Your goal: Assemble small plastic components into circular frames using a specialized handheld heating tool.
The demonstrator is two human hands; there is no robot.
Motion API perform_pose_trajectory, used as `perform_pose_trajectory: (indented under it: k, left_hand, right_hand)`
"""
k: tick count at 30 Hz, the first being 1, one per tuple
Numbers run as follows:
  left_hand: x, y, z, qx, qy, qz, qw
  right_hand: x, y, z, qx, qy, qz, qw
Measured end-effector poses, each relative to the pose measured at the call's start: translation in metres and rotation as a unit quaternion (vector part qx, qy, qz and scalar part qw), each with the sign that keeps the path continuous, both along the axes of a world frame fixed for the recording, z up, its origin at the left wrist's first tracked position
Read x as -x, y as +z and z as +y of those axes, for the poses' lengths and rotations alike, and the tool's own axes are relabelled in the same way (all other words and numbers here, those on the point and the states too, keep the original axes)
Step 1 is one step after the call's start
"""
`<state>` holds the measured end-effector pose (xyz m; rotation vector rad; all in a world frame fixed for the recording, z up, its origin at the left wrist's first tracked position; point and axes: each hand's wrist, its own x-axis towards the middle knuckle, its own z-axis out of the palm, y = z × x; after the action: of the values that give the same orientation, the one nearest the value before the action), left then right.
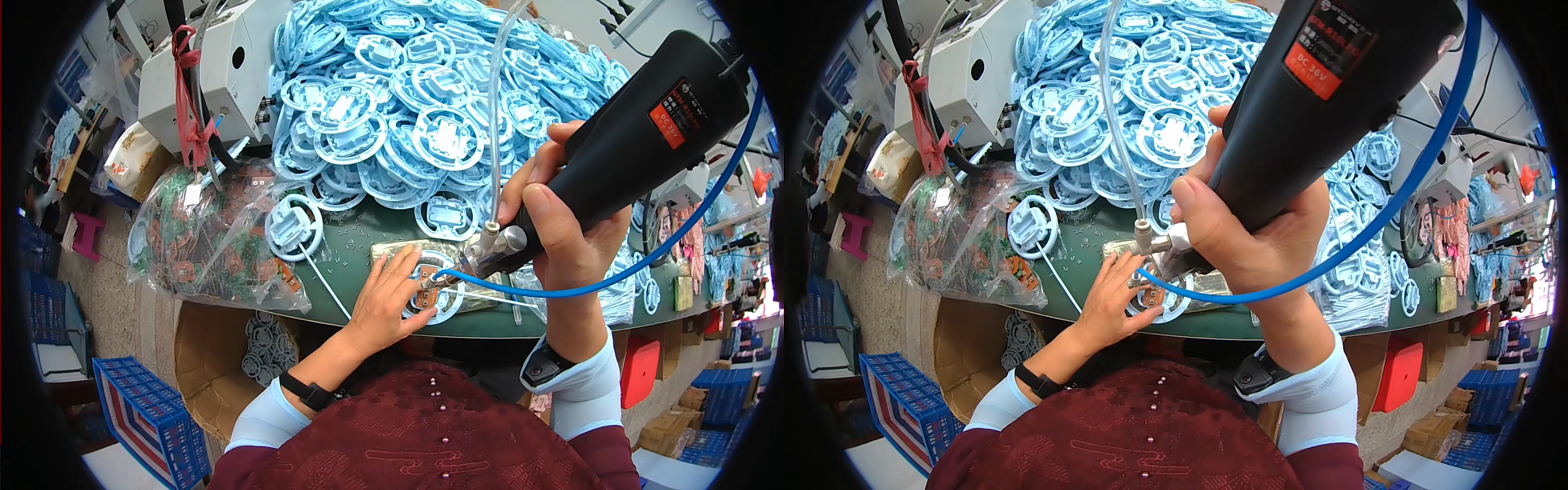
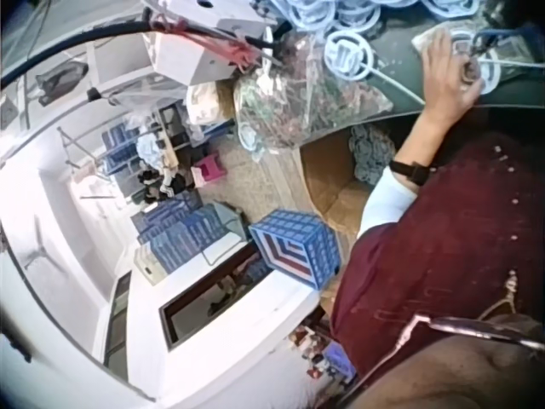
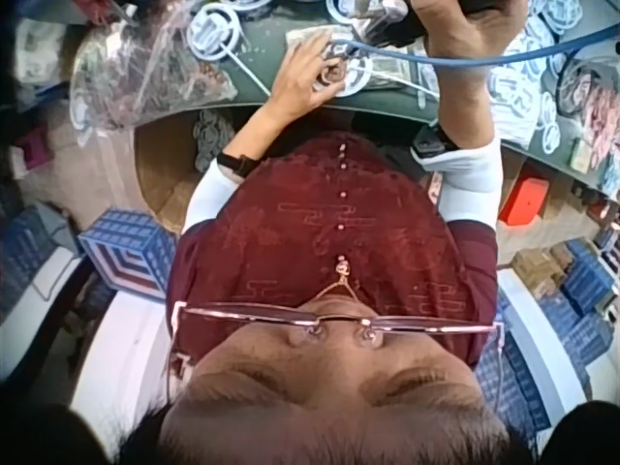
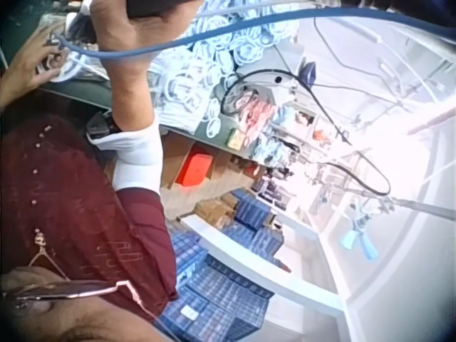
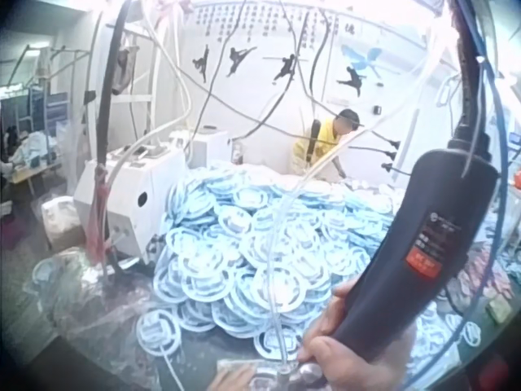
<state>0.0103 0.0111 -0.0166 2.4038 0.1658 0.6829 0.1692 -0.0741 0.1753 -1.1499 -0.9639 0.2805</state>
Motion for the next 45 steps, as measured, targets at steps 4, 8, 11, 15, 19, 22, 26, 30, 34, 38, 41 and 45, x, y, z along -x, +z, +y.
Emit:
perform_pose_trajectory:
  k: [4,8,11,15,19,22,26,30,34,38,41,45]
  left_hand:
    - [0.000,0.000,-0.001,0.009,0.007,-0.008,1.000]
    - [0.001,-0.001,0.000,0.010,0.004,-0.004,1.000]
    - [0.001,0.000,0.000,-0.002,-0.004,0.017,1.000]
    - [0.001,0.000,0.001,0.001,-0.007,0.019,1.000]
    - [0.001,0.002,0.001,-0.005,-0.009,0.013,1.000]
    - [0.002,-0.001,0.001,-0.004,-0.011,0.020,1.000]
    - [0.009,0.002,0.000,-0.011,-0.011,0.042,0.999]
    - [0.024,0.007,-0.001,-0.075,-0.029,0.080,0.994]
    - [0.024,-0.002,0.000,-0.082,-0.027,0.064,0.994]
    - [0.024,-0.004,0.002,-0.081,-0.021,0.059,0.995]
    - [0.024,-0.004,0.002,-0.077,-0.020,0.057,0.995]
    - [0.023,-0.004,0.002,-0.070,-0.021,0.056,0.996]
  right_hand:
    - [0.005,0.004,-0.001,0.013,-0.007,0.003,1.000]
    - [0.006,0.002,0.002,0.011,-0.008,-0.007,1.000]
    - [0.006,0.000,0.001,0.004,-0.009,-0.009,1.000]
    - [0.007,-0.003,0.002,-0.005,-0.014,0.000,1.000]
    - [0.010,-0.012,-0.001,-0.025,-0.014,-0.008,1.000]
    - [0.010,-0.016,0.003,-0.025,0.003,-0.051,0.998]
    - [0.009,0.014,-0.004,-0.034,-0.003,-0.040,0.999]
    - [0.006,0.023,0.006,-0.051,-0.011,-0.048,0.998]
    - [0.006,0.007,0.020,-0.027,-0.016,-0.073,0.997]
    - [0.005,0.003,0.025,-0.022,-0.022,-0.065,0.997]
    - [0.002,0.001,0.027,-0.021,-0.020,-0.075,0.997]
    - [-0.002,-0.001,0.026,-0.009,-0.020,-0.080,0.997]
